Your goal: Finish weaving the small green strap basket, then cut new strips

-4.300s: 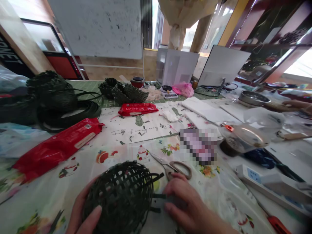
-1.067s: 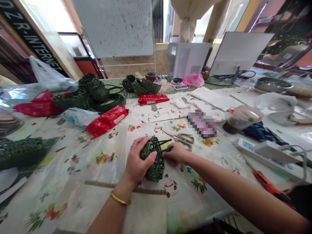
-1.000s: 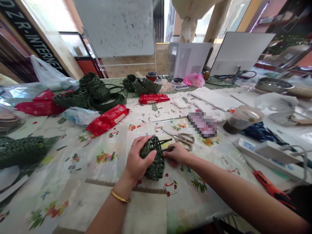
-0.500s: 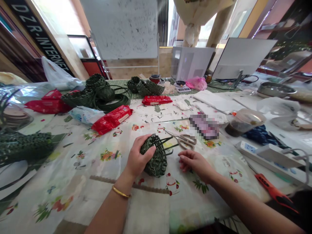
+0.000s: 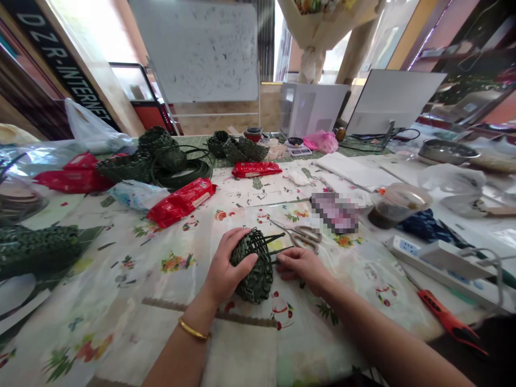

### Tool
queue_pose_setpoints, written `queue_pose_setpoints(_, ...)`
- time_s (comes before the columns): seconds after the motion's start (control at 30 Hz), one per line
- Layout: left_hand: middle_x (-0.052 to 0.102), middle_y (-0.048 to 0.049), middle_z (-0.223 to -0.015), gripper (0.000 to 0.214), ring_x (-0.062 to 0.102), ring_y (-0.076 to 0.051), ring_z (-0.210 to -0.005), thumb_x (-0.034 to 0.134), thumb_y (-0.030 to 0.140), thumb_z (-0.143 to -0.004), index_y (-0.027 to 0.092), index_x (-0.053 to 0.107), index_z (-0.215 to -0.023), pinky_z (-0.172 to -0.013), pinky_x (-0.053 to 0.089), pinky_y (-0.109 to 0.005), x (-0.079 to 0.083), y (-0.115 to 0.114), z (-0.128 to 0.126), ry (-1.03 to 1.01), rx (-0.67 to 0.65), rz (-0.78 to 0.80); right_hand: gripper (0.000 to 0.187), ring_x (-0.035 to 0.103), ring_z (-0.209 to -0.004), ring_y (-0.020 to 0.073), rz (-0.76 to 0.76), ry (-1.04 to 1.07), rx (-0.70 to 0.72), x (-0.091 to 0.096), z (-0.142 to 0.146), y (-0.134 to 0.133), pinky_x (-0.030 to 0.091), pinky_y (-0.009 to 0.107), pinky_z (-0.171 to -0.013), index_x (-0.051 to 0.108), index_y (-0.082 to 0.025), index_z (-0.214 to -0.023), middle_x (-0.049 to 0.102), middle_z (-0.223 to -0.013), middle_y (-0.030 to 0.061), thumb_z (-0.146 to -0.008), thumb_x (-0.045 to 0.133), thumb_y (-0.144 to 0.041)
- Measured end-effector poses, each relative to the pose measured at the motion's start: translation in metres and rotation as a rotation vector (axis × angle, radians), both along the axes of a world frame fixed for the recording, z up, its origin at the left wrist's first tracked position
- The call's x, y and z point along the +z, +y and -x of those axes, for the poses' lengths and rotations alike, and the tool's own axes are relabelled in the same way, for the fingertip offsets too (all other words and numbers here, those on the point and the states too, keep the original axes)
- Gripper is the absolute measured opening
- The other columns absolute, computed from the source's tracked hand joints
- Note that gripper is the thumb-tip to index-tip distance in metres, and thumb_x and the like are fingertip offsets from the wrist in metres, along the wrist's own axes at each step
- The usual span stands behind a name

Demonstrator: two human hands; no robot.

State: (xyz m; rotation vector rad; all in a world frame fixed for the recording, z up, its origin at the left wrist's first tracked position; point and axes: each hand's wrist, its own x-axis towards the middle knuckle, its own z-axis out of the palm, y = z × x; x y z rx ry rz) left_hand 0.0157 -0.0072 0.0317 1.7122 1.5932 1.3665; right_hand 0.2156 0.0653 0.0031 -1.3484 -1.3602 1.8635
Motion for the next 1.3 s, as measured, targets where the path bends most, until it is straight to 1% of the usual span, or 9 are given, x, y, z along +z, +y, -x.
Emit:
queue_pose_setpoints(0.07,0.044,-0.0088,-0.135,0.046,0.04,-0.024,-0.127,0.059,0.034,-0.08,0.019,0.052,-0.123,-0.11,0.029,-0.038,-0.002,0.0,-0.002,-0.003,-0.009,-0.017,0.024,0.064,-0.062,0.0126,0.016,-0.016,0.005,-0.001,0.002,0.002,0.053,0.023,-0.055,0.063,-0.016,-0.074,0.064,-0.067,0.0002,-0.067,0.074,-0.037)
queue_pose_setpoints(0.17,0.049,-0.0089,-0.132,0.048,0.043,-0.023,-0.124,0.058,0.034,-0.08,0.019,0.05,-0.125,-0.109,0.031,-0.038,-0.003,0.0,-0.002,-0.043,-0.02,-0.017,0.024,0.063,-0.058,0.0121,0.028,-0.044,0.007,0.0,0.007,0.004,0.053,0.023,-0.051,0.059,-0.017,-0.074,0.065,-0.066,0.0001,-0.07,0.073,-0.036)
queue_pose_setpoints(0.3,0.052,-0.0093,-0.13,0.049,0.047,-0.024,-0.121,0.055,0.038,-0.082,0.017,0.05,-0.126,-0.107,0.032,-0.038,-0.003,0.003,0.005,-0.143,0.036,0.041,0.02,0.062,-0.055,0.0102,0.024,-0.066,0.017,0.003,0.012,0.004,0.051,0.019,-0.048,0.062,-0.017,-0.081,0.067,-0.069,0.0014,-0.077,0.067,-0.036)
queue_pose_setpoints(0.4,0.055,-0.009,-0.126,0.047,0.05,-0.024,-0.117,0.054,0.041,-0.082,0.017,0.053,-0.122,-0.105,0.034,-0.039,-0.003,0.006,0.013,-0.235,0.031,0.089,0.02,0.063,-0.057,0.0092,0.021,-0.061,0.033,0.003,0.014,0.004,0.051,0.018,-0.05,0.064,-0.016,-0.083,0.068,-0.072,0.002,-0.077,0.067,-0.035)
queue_pose_setpoints(0.57,0.059,-0.0083,-0.123,0.047,0.052,-0.026,-0.115,0.055,0.043,-0.081,0.017,0.056,-0.12,-0.102,0.037,-0.039,-0.005,0.009,0.018,-0.333,0.038,0.112,0.021,0.065,-0.06,0.0113,0.041,-0.042,0.085,0.002,0.014,0.009,0.054,0.021,-0.057,0.063,-0.014,-0.077,0.069,-0.07,0.0044,-0.077,0.066,-0.035)
queue_pose_setpoints(0.67,0.06,-0.0083,-0.121,0.047,0.054,-0.027,-0.114,0.056,0.044,-0.08,0.017,0.056,-0.119,-0.099,0.04,-0.038,-0.007,0.01,0.018,-0.344,0.016,0.127,0.018,0.063,-0.055,0.0108,0.038,-0.062,0.104,0.003,0.015,0.011,0.052,0.02,-0.053,0.061,-0.015,-0.074,0.067,-0.063,0.003,-0.076,0.066,-0.032)
queue_pose_setpoints(0.87,0.059,-0.0086,-0.122,0.046,0.054,-0.025,-0.113,0.056,0.041,-0.082,0.018,0.055,-0.121,-0.098,0.041,-0.036,-0.008,0.009,0.019,-0.362,-0.017,0.108,0.021,0.05,-0.035,0.0091,0.011,-0.17,0.122,0.003,0.023,0.015,0.045,0.02,-0.038,0.051,-0.018,-0.059,0.052,-0.042,-0.0039,-0.075,0.062,-0.026)
queue_pose_setpoints(1.13,0.06,-0.0085,-0.12,0.044,0.054,-0.025,-0.112,0.056,0.04,-0.081,0.017,0.056,-0.119,-0.099,0.04,-0.037,-0.005,0.009,0.015,-0.291,0.018,0.107,0.02,0.047,-0.034,0.009,-0.062,-0.254,0.15,0.005,0.028,0.014,0.041,0.02,-0.037,0.05,-0.018,-0.056,0.051,-0.04,-0.0034,-0.074,0.058,-0.018)
queue_pose_setpoints(1.3,0.06,-0.008,-0.12,0.043,0.054,-0.024,-0.112,0.056,0.039,-0.081,0.018,0.057,-0.118,-0.101,0.039,-0.037,-0.003,0.008,0.013,-0.276,0.03,0.079,0.027,0.044,-0.034,0.0081,-0.087,-0.256,0.187,0.007,0.026,0.013,0.037,0.019,-0.036,0.047,-0.019,-0.05,0.048,-0.037,-0.0033,-0.073,0.059,-0.019)
